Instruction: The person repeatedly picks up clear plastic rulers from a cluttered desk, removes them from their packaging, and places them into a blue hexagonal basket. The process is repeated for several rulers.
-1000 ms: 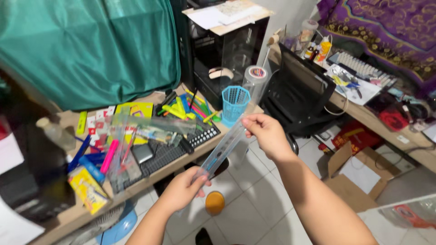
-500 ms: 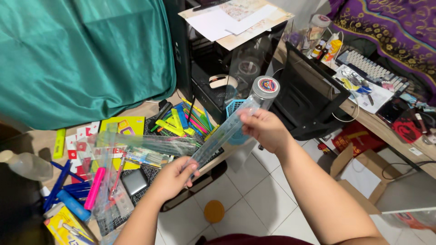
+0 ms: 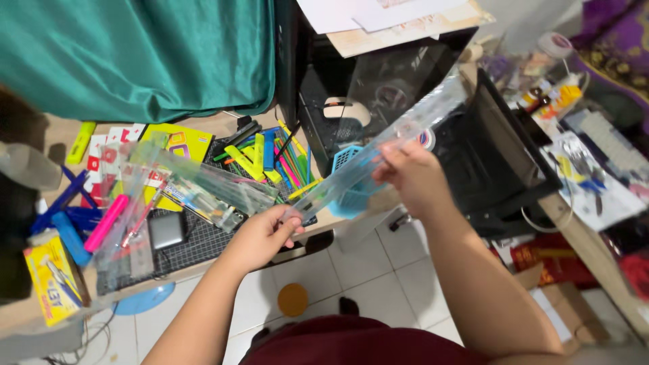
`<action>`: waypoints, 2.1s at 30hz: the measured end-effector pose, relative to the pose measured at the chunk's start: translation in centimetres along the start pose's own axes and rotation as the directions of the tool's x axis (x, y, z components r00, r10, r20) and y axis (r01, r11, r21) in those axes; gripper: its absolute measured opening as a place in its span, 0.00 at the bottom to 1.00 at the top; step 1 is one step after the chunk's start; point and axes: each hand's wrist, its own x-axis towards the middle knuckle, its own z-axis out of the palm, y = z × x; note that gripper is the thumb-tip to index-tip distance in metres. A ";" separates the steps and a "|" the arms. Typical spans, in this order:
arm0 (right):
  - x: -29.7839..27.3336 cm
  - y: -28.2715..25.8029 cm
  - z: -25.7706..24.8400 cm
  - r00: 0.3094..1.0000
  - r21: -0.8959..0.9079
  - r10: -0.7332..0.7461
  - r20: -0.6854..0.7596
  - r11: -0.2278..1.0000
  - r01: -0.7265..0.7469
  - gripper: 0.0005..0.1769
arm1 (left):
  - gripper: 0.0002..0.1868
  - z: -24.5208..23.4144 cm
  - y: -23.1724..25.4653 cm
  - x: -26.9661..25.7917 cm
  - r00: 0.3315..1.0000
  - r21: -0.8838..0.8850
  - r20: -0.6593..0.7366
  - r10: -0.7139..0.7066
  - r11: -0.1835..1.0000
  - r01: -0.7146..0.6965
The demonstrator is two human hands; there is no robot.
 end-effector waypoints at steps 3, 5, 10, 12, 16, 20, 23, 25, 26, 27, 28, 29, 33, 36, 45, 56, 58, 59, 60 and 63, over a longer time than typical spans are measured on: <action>0.5 -1.8 -3.0 0.985 0.060 -0.097 0.141 0.994 0.089 0.10 | 0.14 2.6 0.2 1.2 0.998 -0.078 -0.040 0.056 0.995 -0.059; 1.0 -2.3 -4.4 0.978 0.027 -0.139 0.153 0.990 0.136 0.10 | 0.13 4.6 0.4 2.1 0.996 -0.083 -0.070 0.063 0.994 -0.069; 2.6 -3.6 -7.6 0.942 -0.126 -0.309 0.135 0.937 0.325 0.10 | 0.20 8.9 1.9 4.5 0.928 0.316 -0.315 0.197 0.944 -0.093; 3.4 -4.3 -9.0 0.907 -0.080 -0.393 0.151 0.910 0.407 0.08 | 0.33 10.3 2.6 5.3 0.819 0.444 -0.416 0.396 0.874 -0.198; 5.0 -5.7 -11.2 0.859 -0.063 -0.487 0.161 0.863 0.501 0.06 | 0.50 12.3 3.6 6.6 0.779 0.519 -0.487 0.395 0.848 -0.106; 5.1 -5.4 -12.7 0.795 -0.162 -0.518 0.316 0.796 0.583 0.05 | 0.57 14.6 2.4 7.5 0.771 0.530 -0.523 0.363 0.847 -0.039; 5.8 -5.0 -11.7 0.786 -0.164 -0.485 0.383 0.802 0.575 0.08 | 0.55 14.7 2.0 8.7 0.761 0.511 -0.535 0.367 0.858 -0.055; 6.0 -4.2 -10.7 0.812 -0.209 -0.424 0.401 0.821 0.532 0.09 | 0.51 14.9 1.5 9.2 0.767 0.496 -0.543 0.342 0.867 -0.035; 6.2 -3.8 -10.0 0.821 -0.249 -0.390 0.416 0.820 0.516 0.08 | 0.48 14.8 1.2 9.3 0.771 0.498 -0.547 0.327 0.867 -0.014; 6.5 -3.5 -9.3 0.828 -0.288 -0.360 0.431 0.814 0.504 0.07 | 0.45 14.6 1.0 9.5 0.771 0.502 -0.552 0.317 0.865 0.005; 6.6 -3.2 -8.7 0.852 -0.309 -0.292 0.435 0.840 0.446 0.08 | 0.43 14.5 0.8 9.5 0.770 0.494 -0.560 0.306 0.869 0.014; 6.8 -3.0 -8.0 0.870 -0.331 -0.223 0.439 0.860 0.387 0.08 | 0.42 14.4 0.6 9.5 0.768 0.485 -0.568 0.295 0.874 0.024; 7.0 -2.9 -6.2 0.761 -0.443 -0.306 0.572 0.665 0.601 0.06 | 0.39 14.3 0.2 8.9 0.767 0.482 -0.556 0.320 0.876 -0.017; 7.1 -3.3 -5.5 0.692 -0.564 -0.368 0.621 0.403 0.721 0.09 | 0.42 14.5 0.2 8.7 0.779 0.441 -0.552 0.296 0.897 -0.028; 7.5 -3.8 -5.4 0.772 -0.586 -0.346 0.533 0.507 0.633 0.10 | 0.62 14.2 1.1 9.1 0.783 0.423 -0.566 0.257 0.906 0.008; 9.3 -1.2 -6.0 0.585 -0.615 -0.443 0.679 0.090 0.783 0.11 | 0.62 13.5 1.2 9.6 0.803 0.426 -0.539 0.253 0.905 0.001; 9.6 -1.0 -6.0 0.613 -0.653 -0.439 0.657 0.075 0.753 0.13 | 0.62 13.5 1.2 9.7 0.806 0.421 -0.539 0.245 0.907 0.006; 9.8 -0.9 -6.0 0.616 -0.663 -0.440 0.653 0.062 0.746 0.13 | 0.62 13.5 1.2 9.7 0.805 0.422 -0.540 0.245 0.907 0.007; 10.0 -0.9 -6.0 0.619 -0.672 -0.442 0.649 0.049 0.739 0.14 | 0.62 13.5 1.1 9.7 0.804 0.423 -0.541 0.246 0.906 0.008; 10.1 -0.8 -5.9 0.728 -0.776 -0.408 0.550 0.073 0.627 0.16 | 0.62 13.6 1.0 9.7 0.791 0.439 -0.544 0.281 0.898 -0.017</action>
